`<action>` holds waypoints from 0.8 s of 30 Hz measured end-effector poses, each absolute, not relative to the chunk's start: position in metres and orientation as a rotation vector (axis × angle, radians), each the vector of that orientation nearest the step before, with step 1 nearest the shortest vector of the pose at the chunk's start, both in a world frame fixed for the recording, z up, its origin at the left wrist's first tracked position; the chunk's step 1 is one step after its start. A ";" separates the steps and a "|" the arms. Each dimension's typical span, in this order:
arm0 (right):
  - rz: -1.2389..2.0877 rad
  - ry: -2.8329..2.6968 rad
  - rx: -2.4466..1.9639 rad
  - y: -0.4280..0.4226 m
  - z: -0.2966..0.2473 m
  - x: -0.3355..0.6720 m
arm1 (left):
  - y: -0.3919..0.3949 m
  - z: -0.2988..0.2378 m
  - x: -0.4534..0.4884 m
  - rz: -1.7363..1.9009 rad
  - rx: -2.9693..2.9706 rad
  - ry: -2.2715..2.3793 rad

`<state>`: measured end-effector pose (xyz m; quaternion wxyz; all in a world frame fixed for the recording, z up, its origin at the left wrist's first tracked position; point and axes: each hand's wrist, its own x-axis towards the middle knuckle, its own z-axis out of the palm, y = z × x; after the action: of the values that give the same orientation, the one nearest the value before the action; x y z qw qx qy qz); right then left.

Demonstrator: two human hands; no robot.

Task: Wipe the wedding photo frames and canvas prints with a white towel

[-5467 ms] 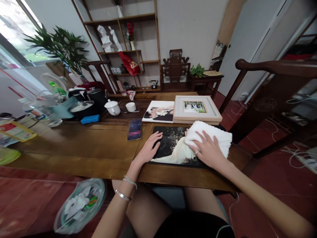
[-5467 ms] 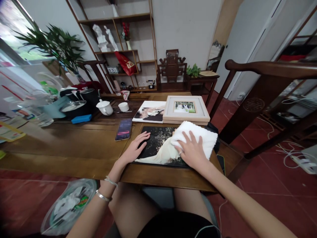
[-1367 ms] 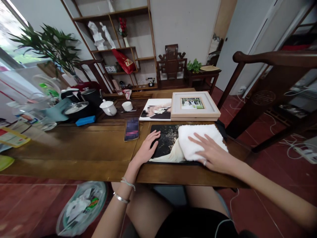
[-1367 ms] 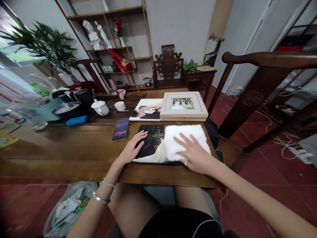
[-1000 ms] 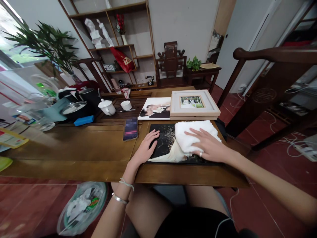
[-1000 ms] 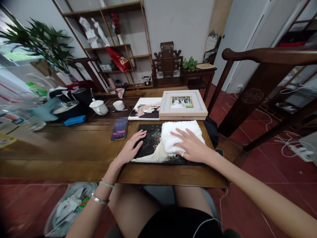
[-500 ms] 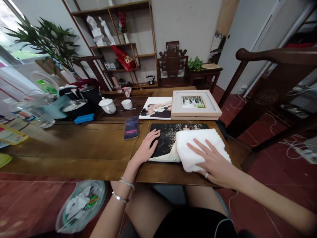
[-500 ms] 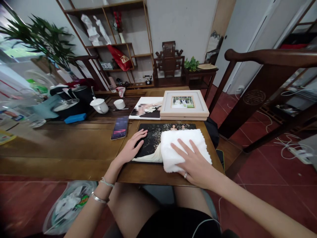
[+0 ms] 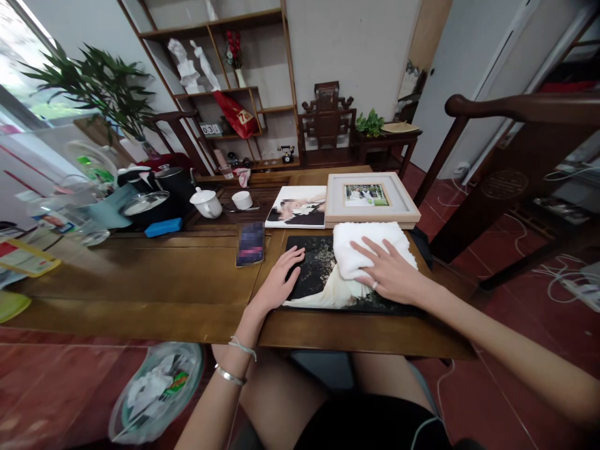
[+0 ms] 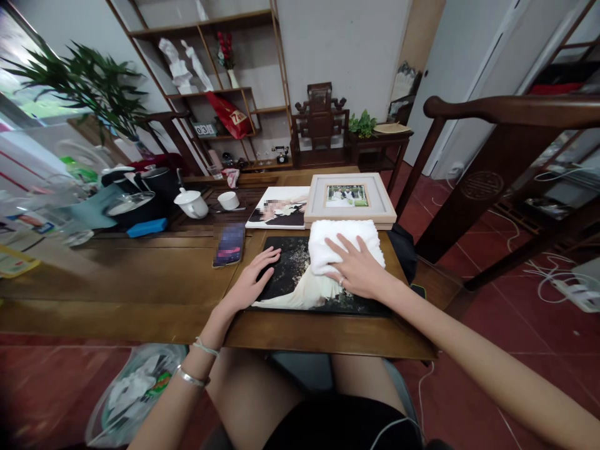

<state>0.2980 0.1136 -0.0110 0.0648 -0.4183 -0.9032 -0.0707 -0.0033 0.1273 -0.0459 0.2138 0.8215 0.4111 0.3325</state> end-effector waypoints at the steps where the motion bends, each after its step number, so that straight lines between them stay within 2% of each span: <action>1: -0.201 -2.731 -1.250 0.101 -0.010 0.296 | 0.127 -0.046 -0.003 0.920 2.279 1.140; 8: -0.053 -2.767 -1.186 0.021 -0.004 0.286 | 0.126 -0.043 -0.001 0.926 2.271 1.134; 11: -0.034 -2.763 -1.192 0.032 -0.003 0.288 | 0.126 -0.044 -0.002 0.928 2.274 1.131; 19: -0.101 -2.676 -1.366 0.129 -0.006 0.286 | 0.128 -0.048 -0.004 0.933 2.279 1.127; 24: -0.067 -2.682 -1.357 0.096 -0.006 0.277 | 0.128 -0.048 -0.004 0.928 2.292 1.137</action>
<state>0.2774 0.0960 -0.0062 0.0673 -0.4504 -0.8900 -0.0223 -0.0037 0.1278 -0.0480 0.2083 0.8237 0.4085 0.3334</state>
